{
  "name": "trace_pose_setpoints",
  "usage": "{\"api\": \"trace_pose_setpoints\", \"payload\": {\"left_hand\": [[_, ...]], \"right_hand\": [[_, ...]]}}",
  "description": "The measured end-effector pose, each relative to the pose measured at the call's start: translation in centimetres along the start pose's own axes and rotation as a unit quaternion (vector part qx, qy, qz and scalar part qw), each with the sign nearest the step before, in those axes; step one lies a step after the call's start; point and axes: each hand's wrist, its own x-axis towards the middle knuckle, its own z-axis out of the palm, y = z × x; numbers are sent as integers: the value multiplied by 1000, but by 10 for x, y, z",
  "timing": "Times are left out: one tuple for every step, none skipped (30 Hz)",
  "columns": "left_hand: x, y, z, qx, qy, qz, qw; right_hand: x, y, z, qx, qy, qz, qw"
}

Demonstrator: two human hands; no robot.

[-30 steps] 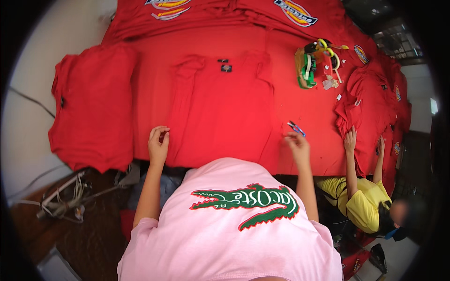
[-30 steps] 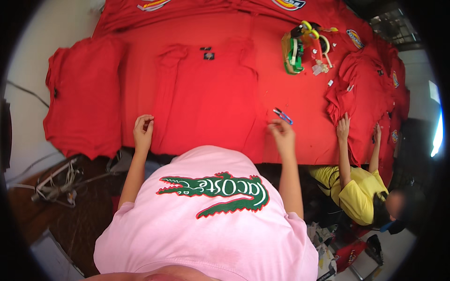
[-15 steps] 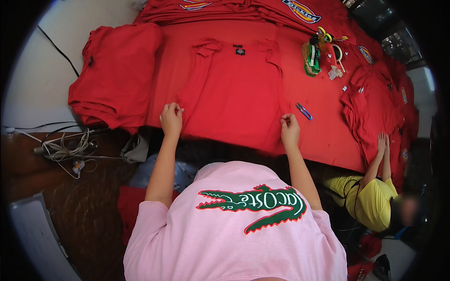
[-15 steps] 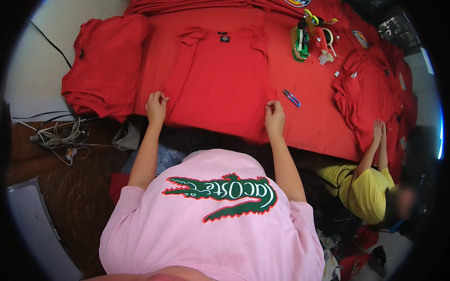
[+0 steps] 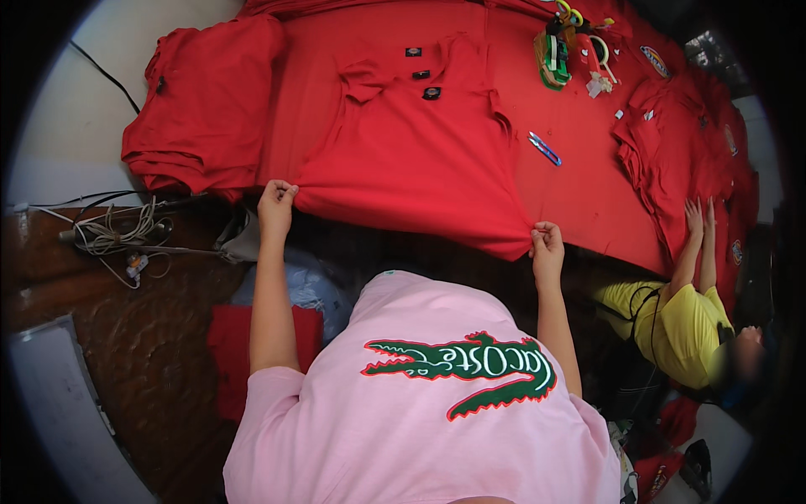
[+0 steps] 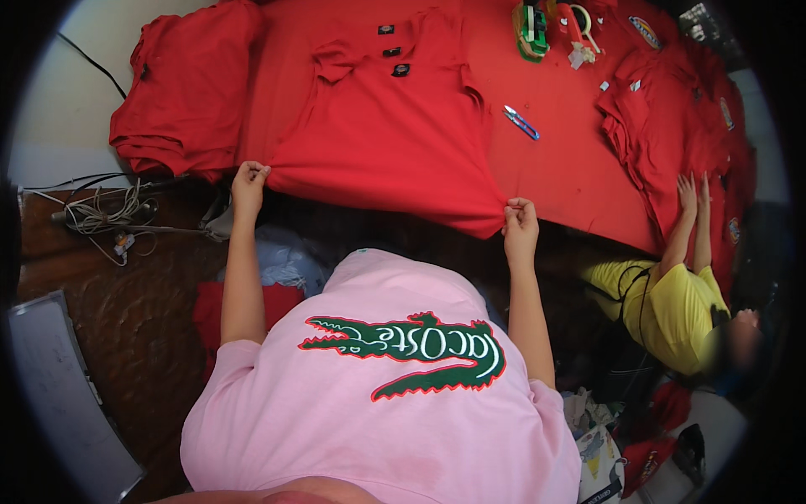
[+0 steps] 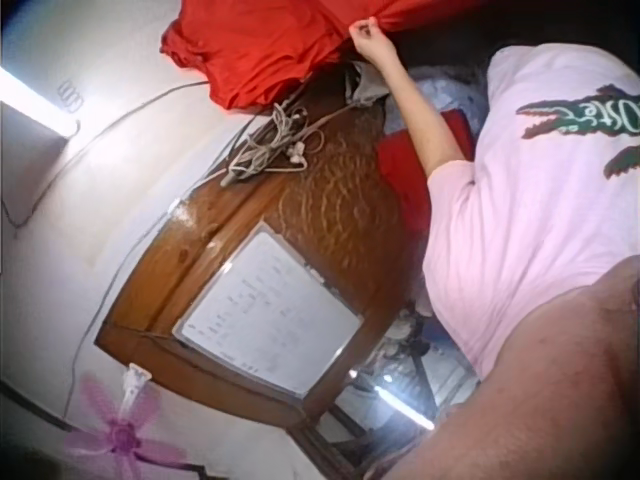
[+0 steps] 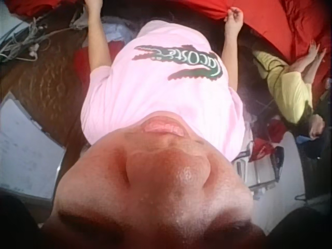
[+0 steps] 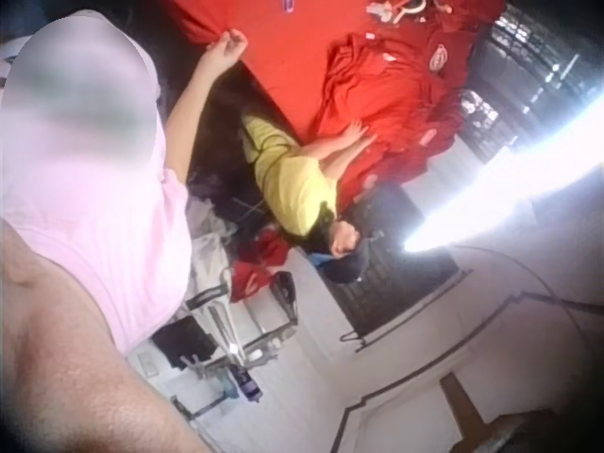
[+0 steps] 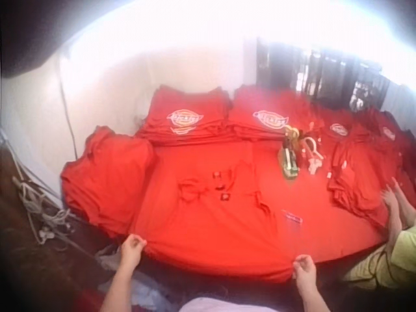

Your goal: The person uses scissors to trim loose threads and small white tags from red shirts on a table, smoothing the fabric and lifting the garments to check the collars before stacking them.

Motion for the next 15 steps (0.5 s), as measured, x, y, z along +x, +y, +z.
{"api": "trace_pose_setpoints", "payload": {"left_hand": [[-3,-1,3,72,-9,-2,997],[-4,2,8,140,-16,-5,990],[-4,5,15,207,-24,-6,978],[-3,8,25,243,-6,41,969],[-3,22,35,279,17,85,956],[-5,39,46,314,38,128,940],[-7,54,59,347,57,170,920],[-10,68,78,298,0,223,928],[-12,82,100,246,-57,274,928],[-13,96,121,232,-125,319,910],[-13,106,141,217,-192,362,886],[-13,108,163,236,-215,388,865],[-8,107,180,253,-238,413,842],[2,105,190,281,-224,409,839],[16,102,203,307,-215,404,834]], "right_hand": [[-2,14,2,-19,16,6,1000],[0,19,5,-41,30,9,999],[1,24,6,-63,45,13,997],[4,26,4,-106,63,-14,992],[9,16,10,-172,73,-93,978],[12,-5,21,-237,81,-170,953],[16,-24,33,-300,88,-244,918],[20,-38,46,-312,60,-264,911],[27,-51,60,-324,32,-283,902],[34,-60,78,-334,2,-304,892],[40,-68,98,-332,-53,-296,894],[46,-70,117,-350,-94,-306,880],[58,-65,134,-373,-157,-325,855],[68,-62,153,-400,-179,-339,833],[81,-59,167,-426,-200,-348,811]]}}
